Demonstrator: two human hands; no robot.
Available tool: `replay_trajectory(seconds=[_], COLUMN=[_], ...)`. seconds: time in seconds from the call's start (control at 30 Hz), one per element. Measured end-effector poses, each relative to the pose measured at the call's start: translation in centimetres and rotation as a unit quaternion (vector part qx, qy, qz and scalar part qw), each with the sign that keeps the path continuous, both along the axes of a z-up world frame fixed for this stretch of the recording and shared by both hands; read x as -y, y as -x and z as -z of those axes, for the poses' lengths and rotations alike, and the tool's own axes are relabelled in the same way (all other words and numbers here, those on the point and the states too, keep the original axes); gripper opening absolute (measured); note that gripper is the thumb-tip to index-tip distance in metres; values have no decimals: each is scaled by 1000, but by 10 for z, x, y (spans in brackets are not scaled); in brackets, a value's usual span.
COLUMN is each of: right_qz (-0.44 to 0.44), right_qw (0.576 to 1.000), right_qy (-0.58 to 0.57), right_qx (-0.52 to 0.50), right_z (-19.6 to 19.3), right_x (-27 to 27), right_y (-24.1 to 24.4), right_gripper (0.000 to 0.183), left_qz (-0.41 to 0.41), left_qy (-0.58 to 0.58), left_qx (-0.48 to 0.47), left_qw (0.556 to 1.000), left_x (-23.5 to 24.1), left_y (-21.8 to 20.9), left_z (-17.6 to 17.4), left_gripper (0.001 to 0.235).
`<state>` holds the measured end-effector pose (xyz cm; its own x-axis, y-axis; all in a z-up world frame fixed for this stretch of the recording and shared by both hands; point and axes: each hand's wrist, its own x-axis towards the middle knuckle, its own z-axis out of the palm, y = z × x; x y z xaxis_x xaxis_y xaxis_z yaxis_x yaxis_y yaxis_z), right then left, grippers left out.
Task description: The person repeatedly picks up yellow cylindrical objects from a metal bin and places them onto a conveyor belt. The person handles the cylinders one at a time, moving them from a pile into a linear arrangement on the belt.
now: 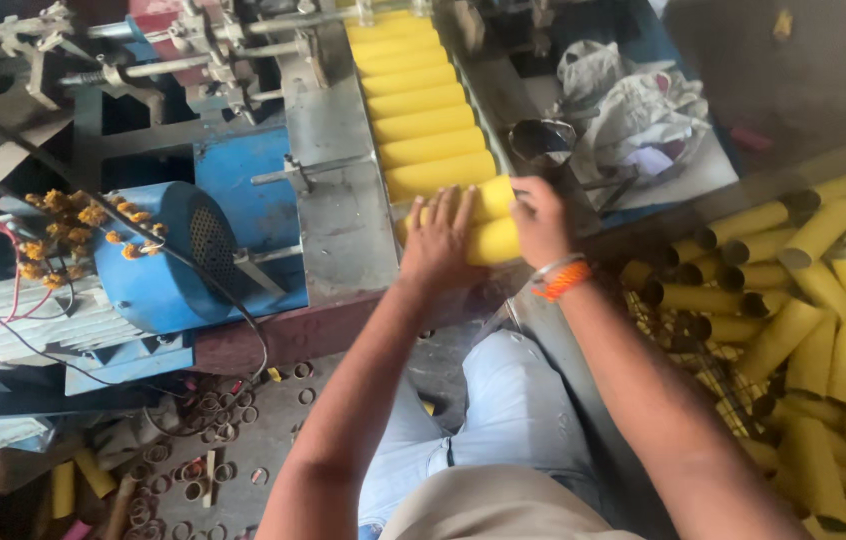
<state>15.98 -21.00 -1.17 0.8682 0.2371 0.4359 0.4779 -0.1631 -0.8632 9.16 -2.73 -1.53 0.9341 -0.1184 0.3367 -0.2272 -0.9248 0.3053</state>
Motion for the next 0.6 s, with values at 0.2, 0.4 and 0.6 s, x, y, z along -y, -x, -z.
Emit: replay_trajectory(seconds=[0.2,0.4,0.6], right_qz=[136,227,162], right_qw=[927,951,808], right_qy=[244,132,486], right_qx=[251,-162,-292], right_z=[-13,73,233], right_x=[70,262,375], right_y=[6,64,173], right_gripper=[11,13,26], left_qz=[-31,78,291], left_qy=[-176,-20,198], left_qx=[-102,14,-37], left_qw=[979,997,935], left_x=[-16,21,143], left_y=[-20,-3,16], left_z=[8,-18,-25], left_gripper=[121,86,53])
